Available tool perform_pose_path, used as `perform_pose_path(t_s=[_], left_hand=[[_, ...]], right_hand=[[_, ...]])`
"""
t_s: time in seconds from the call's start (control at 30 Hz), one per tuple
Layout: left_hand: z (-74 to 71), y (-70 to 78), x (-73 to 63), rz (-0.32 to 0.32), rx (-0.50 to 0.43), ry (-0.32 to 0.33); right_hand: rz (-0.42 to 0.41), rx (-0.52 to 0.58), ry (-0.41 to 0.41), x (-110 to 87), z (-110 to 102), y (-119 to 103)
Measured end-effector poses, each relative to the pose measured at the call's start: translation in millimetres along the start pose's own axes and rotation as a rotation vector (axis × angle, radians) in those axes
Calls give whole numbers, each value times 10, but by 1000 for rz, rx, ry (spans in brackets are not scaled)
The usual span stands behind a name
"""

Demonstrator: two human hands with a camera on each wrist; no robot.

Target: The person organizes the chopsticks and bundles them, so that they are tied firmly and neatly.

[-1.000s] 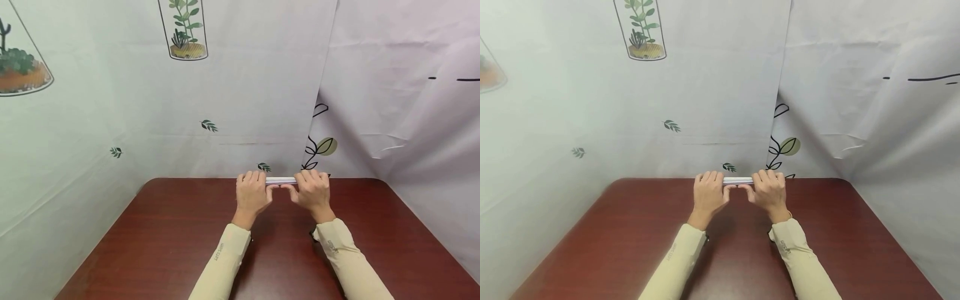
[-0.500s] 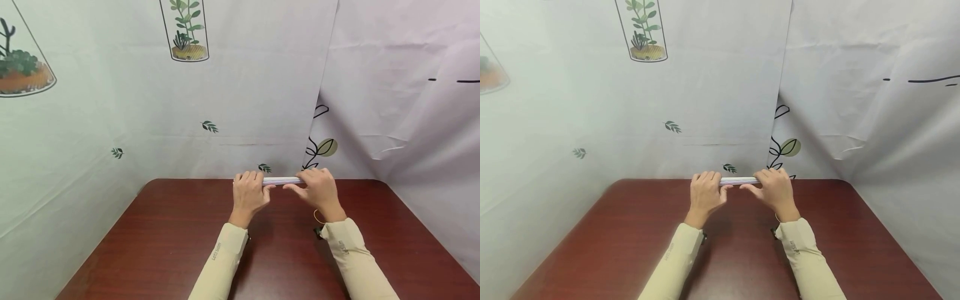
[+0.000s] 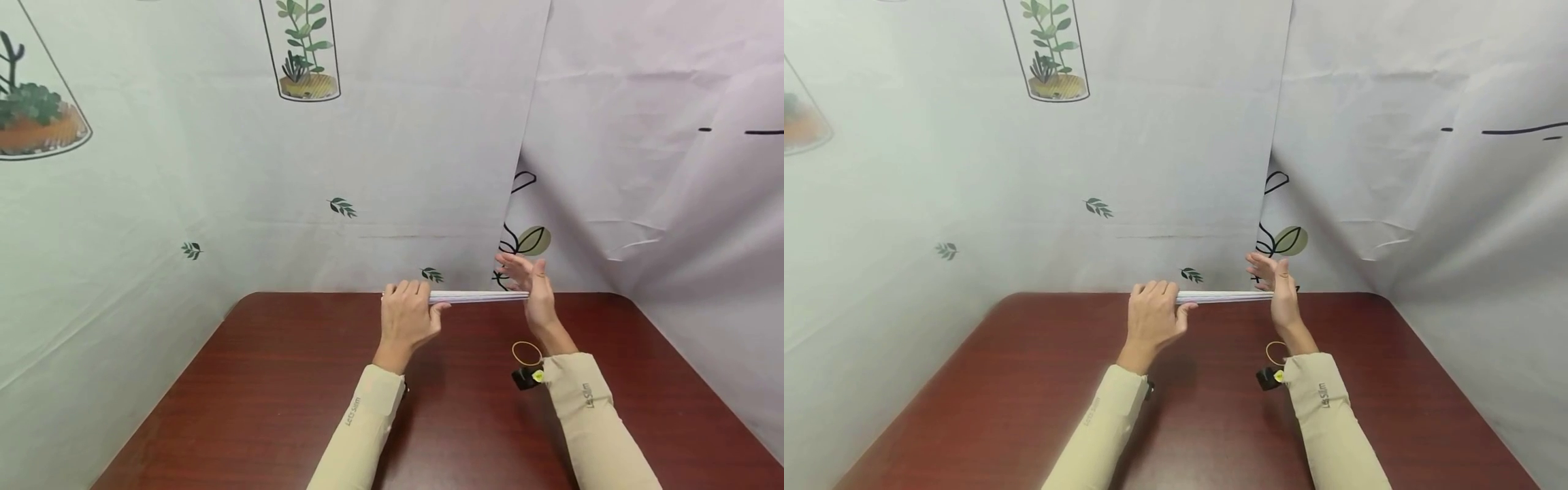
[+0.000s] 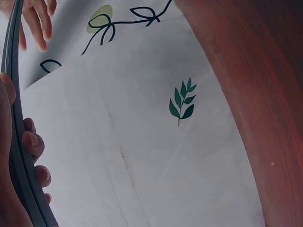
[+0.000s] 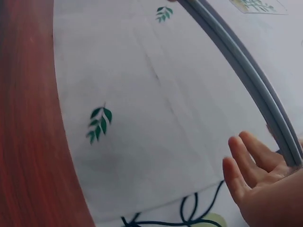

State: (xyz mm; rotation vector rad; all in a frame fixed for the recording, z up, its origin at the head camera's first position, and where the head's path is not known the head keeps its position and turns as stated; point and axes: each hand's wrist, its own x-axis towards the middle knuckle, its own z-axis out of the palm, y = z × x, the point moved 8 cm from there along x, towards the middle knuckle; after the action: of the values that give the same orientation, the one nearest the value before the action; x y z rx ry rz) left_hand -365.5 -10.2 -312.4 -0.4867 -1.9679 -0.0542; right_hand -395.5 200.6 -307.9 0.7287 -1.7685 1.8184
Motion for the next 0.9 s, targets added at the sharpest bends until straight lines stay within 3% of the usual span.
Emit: perform_pose_path(t_s=[0.1,0.33,0.57,0.73,0.9], left_hand=[[19,10,-10,2,-8,-14],[26,36,-17,3,-19,-35],[-8,37,21,13,-3,-30],[-4,2,19,8,-16,-26],[-22,31,41,12,-27,-8]], right_hand=[[40,38,3,-15,45,58],[80,-160,16,-44,79,82],[113,-242,-44,5,115,12],[140,-215,-101,5,121,35],[115,-180,-63,27,62,2]])
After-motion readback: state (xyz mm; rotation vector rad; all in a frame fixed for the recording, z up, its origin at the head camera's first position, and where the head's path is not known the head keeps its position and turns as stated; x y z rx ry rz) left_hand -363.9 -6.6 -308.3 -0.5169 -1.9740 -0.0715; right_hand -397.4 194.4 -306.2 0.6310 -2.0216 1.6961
